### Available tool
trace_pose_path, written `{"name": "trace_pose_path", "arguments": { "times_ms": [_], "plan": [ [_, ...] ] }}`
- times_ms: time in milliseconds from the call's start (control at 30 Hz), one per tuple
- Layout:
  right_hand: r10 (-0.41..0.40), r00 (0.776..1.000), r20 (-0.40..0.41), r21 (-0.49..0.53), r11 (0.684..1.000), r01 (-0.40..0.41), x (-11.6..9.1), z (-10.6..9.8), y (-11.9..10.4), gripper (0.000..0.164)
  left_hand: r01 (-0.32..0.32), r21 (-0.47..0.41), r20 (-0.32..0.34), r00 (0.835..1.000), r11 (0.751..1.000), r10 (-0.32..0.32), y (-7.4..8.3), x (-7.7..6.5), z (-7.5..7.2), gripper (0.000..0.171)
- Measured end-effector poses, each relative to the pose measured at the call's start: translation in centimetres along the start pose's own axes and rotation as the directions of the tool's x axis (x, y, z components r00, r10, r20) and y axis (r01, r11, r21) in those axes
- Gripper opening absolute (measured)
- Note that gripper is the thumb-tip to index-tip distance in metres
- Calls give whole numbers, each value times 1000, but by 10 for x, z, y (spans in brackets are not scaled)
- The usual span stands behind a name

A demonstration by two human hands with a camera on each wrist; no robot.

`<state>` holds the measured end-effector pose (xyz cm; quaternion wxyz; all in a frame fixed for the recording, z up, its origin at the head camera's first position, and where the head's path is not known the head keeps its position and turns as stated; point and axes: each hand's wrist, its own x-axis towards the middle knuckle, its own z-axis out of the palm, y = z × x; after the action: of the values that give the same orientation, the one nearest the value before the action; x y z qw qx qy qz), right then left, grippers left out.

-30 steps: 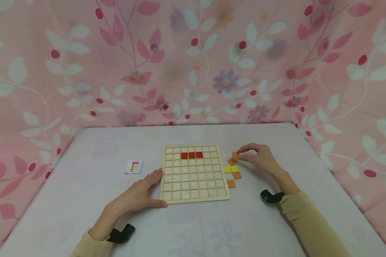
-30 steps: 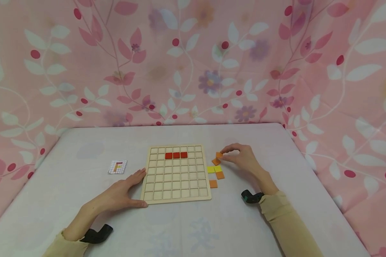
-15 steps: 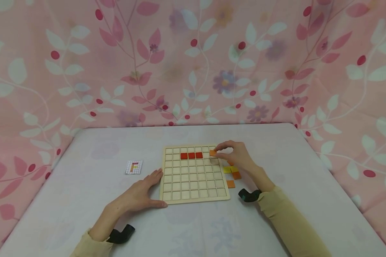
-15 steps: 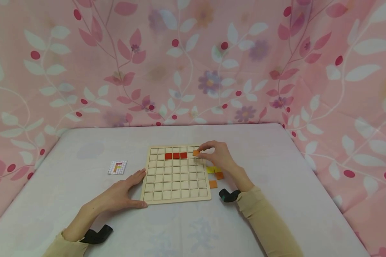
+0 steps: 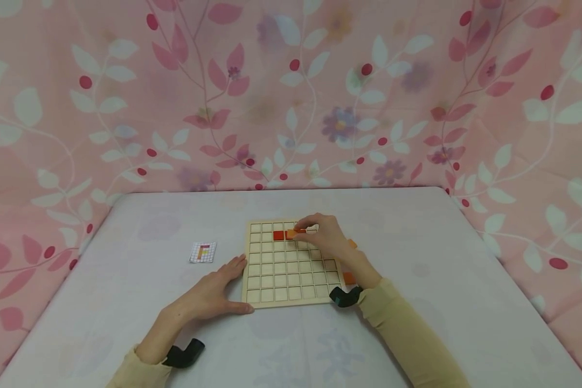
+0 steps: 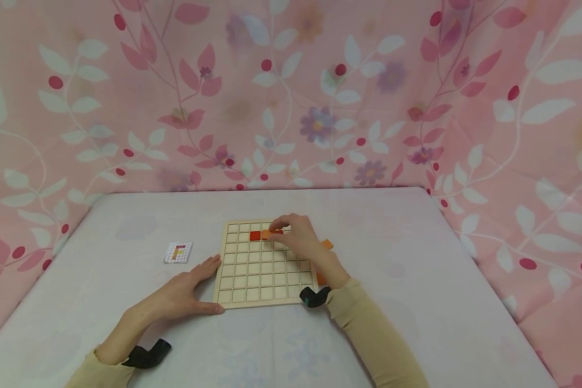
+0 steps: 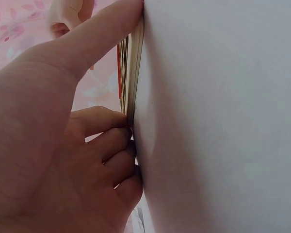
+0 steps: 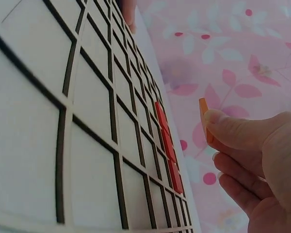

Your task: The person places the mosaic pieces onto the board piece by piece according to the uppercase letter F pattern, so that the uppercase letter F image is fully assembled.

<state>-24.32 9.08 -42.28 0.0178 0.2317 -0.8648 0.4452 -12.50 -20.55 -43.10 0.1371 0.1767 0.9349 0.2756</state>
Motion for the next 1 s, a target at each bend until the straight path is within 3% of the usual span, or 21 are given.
{"name": "trace_pose_path", "arguments": {
  "times_ms": [200, 400, 1000],
  "plan": [
    [-53, 999, 4, -3, 999, 53, 6, 15, -5, 19, 1, -6, 0, 1000, 1000, -1, 1, -1, 0, 114],
    [-7, 1000, -22, -40, 999, 6, 6, 27, -6, 20, 4, -11, 5, 1000, 1000, -4, 1, -1, 0, 113],
    [-64, 998, 7, -42, 997, 64, 3, 41, 10, 17, -7, -21, 20, 1000, 1000, 7, 1, -2, -5, 112]
  ]
}}
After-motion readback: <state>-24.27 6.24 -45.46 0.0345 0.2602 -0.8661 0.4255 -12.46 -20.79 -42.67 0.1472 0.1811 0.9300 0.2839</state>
